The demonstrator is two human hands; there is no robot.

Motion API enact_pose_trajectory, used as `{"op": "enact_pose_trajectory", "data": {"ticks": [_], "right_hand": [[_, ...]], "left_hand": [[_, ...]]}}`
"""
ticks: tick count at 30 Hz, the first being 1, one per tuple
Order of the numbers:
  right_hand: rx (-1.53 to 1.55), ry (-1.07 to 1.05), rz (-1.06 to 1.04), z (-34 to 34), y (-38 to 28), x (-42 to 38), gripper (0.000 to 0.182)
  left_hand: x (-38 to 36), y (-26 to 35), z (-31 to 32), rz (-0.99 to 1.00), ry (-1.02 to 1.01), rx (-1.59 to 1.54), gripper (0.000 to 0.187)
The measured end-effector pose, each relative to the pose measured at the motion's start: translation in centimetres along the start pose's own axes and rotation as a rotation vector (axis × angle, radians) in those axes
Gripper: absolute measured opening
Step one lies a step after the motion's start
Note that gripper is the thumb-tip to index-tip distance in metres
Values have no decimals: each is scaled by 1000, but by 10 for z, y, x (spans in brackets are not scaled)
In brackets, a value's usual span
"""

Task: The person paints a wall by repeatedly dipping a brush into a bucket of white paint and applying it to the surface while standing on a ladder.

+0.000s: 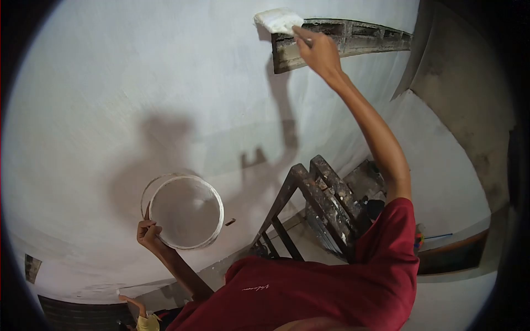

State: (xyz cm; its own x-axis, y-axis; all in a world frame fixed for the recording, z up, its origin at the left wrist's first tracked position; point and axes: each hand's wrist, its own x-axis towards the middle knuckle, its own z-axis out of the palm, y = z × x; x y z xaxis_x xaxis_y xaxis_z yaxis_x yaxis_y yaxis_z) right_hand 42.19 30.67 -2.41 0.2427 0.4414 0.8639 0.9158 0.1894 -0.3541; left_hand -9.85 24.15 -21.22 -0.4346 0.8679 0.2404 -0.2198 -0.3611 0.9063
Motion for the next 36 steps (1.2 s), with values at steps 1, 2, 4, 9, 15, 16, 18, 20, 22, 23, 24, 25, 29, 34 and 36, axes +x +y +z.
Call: {"op": "enact_pose_trajectory", "data": {"ticks": [1, 2, 4, 9, 15, 16, 18, 20, 22, 23, 24, 25, 29, 34, 36], "right_hand": [[-32, -49, 30, 4, -1, -3, 29], [-63, -100, 59, 4, -7, -12, 28], [-13, -122, 45, 7, -7, -27, 28], [51, 64, -15, -14, -3, -17, 29], [55, -79, 33, 12, 15, -15, 29], [26, -77, -4, 14, 15, -30, 29], [36, -94, 22, 3, 14, -41, 28], [-49, -125, 83, -18, 4, -45, 27], [-47, 13, 44, -30, 0, -32, 27], [-44, 77, 25, -30, 2, -25, 28], [-19, 179, -53, -20, 10, -11, 28], [5, 161, -69, -10, 16, -7, 28], [26, -86, -23, 20, 19, -22, 29], [72, -65, -68, -7, 18, -41, 27], [38, 73, -68, -14, 13, -18, 27]], "left_hand": [[-1, 0, -1, -1, 7, 11, 18], [-1, 1, -1, -1, 14, 21, 18], [-4, 2, -6, 1, 23, 24, 18], [-5, -9, -26, 28, 45, 38, 17], [-20, 9, -3, 56, 78, 108, 14], [-18, 4, -8, 72, 66, 100, 14], [-14, 4, -12, 112, 44, 138, 12], [-13, 7, -16, 127, 29, 159, 11], [-17, 5, -13, 150, -4, 138, 11], [-19, 6, -7, 172, -32, 115, 11], [-19, 9, -2, 194, -61, 91, 11], [-23, 11, 0, 171, -39, 140, 10], [-20, 10, 6, 184, -22, 179, 10], [-24, 5, 7, 191, -68, 146, 10], [-26, 4, 11, 186, -70, 119, 9]]}}
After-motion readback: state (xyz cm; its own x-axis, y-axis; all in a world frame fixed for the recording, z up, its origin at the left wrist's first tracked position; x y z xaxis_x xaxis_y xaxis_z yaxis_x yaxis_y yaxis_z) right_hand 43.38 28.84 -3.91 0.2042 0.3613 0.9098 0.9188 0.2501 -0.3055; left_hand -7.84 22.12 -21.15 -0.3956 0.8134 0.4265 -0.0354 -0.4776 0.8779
